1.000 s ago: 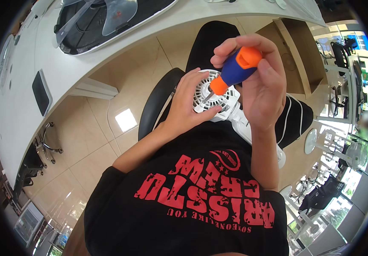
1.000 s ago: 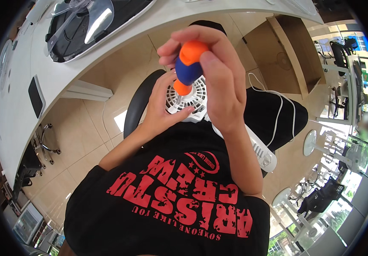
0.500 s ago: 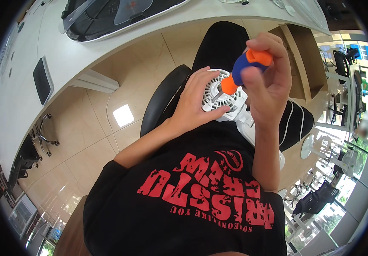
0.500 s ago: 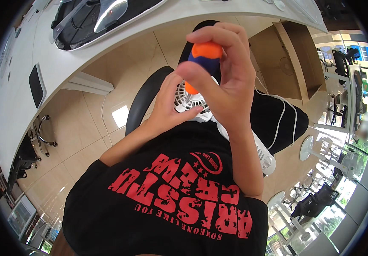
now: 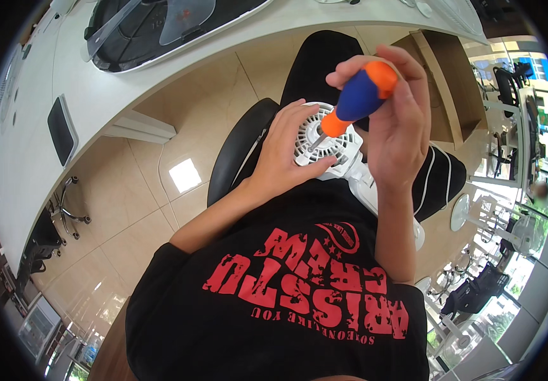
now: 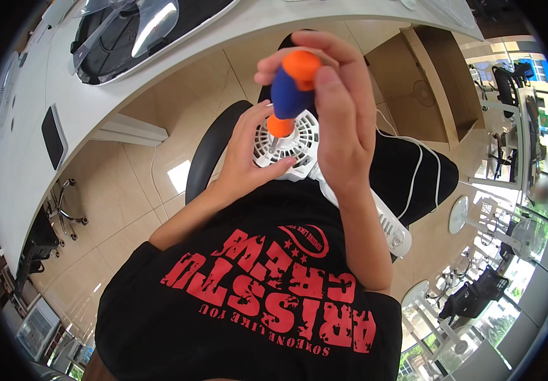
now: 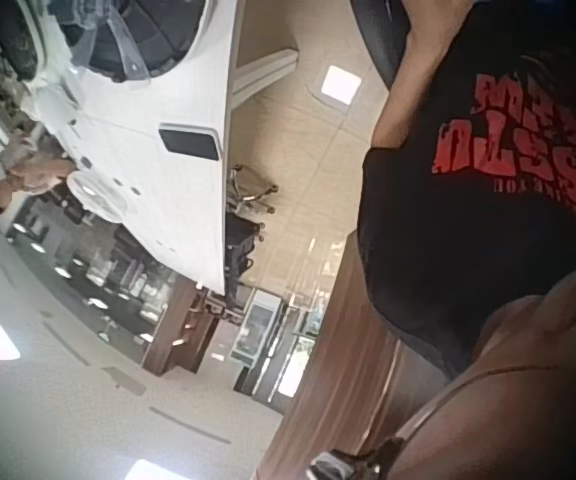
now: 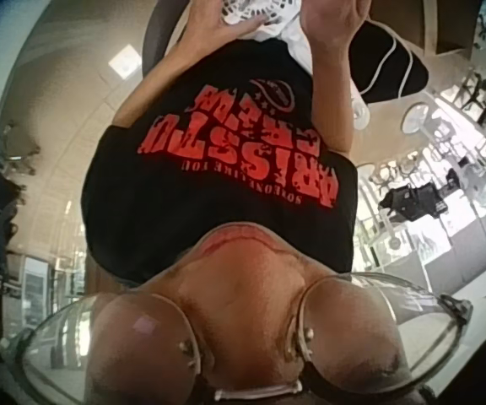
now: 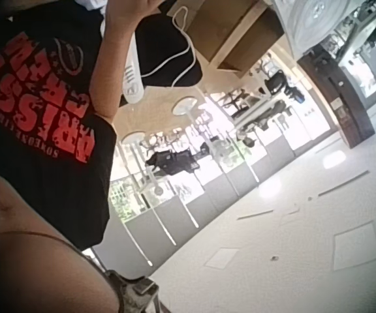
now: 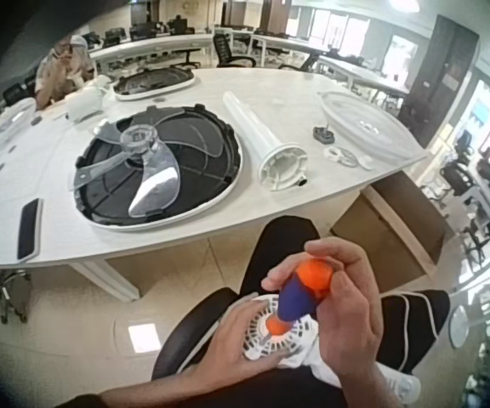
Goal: Assembling the motor and stand components of an electric fan using a screwdriver.
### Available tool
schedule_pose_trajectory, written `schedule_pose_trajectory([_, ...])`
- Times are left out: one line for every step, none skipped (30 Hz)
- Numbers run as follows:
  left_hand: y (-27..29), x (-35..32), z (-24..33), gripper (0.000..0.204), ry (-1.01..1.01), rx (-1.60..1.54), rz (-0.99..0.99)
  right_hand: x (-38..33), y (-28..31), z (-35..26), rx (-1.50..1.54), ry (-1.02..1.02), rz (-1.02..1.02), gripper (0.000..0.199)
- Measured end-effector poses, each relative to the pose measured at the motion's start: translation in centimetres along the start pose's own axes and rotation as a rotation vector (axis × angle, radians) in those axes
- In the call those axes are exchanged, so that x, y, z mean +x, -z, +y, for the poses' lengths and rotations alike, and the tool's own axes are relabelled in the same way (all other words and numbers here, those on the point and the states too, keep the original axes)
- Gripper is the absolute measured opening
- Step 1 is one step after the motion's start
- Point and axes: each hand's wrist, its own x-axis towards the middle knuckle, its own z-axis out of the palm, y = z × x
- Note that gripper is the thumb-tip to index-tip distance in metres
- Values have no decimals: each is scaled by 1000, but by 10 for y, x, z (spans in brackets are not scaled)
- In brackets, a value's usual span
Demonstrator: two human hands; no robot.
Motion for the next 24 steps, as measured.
schedule_pose_trajectory([0,1,1,82,2,0,-2,0,2,-2,86,-49,17,30])
schedule_pose_trajectory([-2,1,1,82,-8,-4,-9,-1,5,1,81,-39,23,30])
schedule_pose_trajectory([-1,0,-1,82,-5,3,-8,0,6,11,-84,120,-5,30])
schedule_pose_trajectory([0,-1,-1,82,-4,10,-8,1,8,17,-248,281,-30,29])
schedule_pose_trajectory([1,-2,0,82,32,-21,-21,1,13,14,-475,313,-95,31])
schedule_pose_trajectory([1,-2,0,82,25,-23,-27,0,10,11,-479,319,-89,31])
schedule_pose_trajectory([0,-2,0,81,12,-5,-18,-2,6,7,-408,198,-25,32])
schedule_pose_trajectory([0,-1,0,81,0,13,-9,-2,1,3,-334,76,38,34])
schedule_pose_trajectory([1,-2,1,81,-4,14,-13,1,-6,-2,-163,-19,81,37])
schedule_pose_trajectory([1,-2,1,83,-5,37,-36,1,-4,-3,-161,-14,84,37])
schedule_pose_trajectory([2,-2,1,86,-6,59,-58,2,0,-4,-142,-19,78,36])
schedule_pose_trajectory([2,-2,2,86,-8,65,-58,4,3,-5,-119,-25,68,35])
schedule_pose_trajectory([0,-2,2,83,7,41,-35,4,8,-4,-114,-21,67,35])
schedule_pose_trajectory([0,-2,3,81,22,16,-11,2,13,-1,-413,148,1,34])
schedule_pose_trajectory([0,-1,3,81,20,19,-15,2,14,0,-715,317,-62,34])
schedule_pose_trajectory([0,-1,3,81,21,12,-20,1,14,-1,-714,319,-57,34])
schedule_pose_trajectory([-1,-1,3,81,23,5,-25,0,13,-3,-630,237,-32,33])
schedule_pose_trajectory([-1,-1,2,81,19,7,-30,-1,12,-5,-547,158,-5,33])
schedule_pose_trajectory([-1,-1,1,81,21,-9,-36,-2,10,-6,-546,161,1,33])
schedule_pose_trajectory([-1,0,0,80,23,-25,-43,-2,9,-7,-487,135,28,33])
schedule_pose_trajectory([0,0,0,80,20,-26,-48,-3,8,-9,-429,107,54,34])
schedule_pose_trajectory([4,0,-1,80,16,-31,-97,-3,8,-11,-430,110,59,34])
schedule_pose_trajectory([7,0,-1,81,13,-36,-146,-4,9,-13,-417,134,75,34])
schedule_pose_trajectory([9,1,-1,81,9,-37,-151,-4,9,-14,-404,160,91,34])
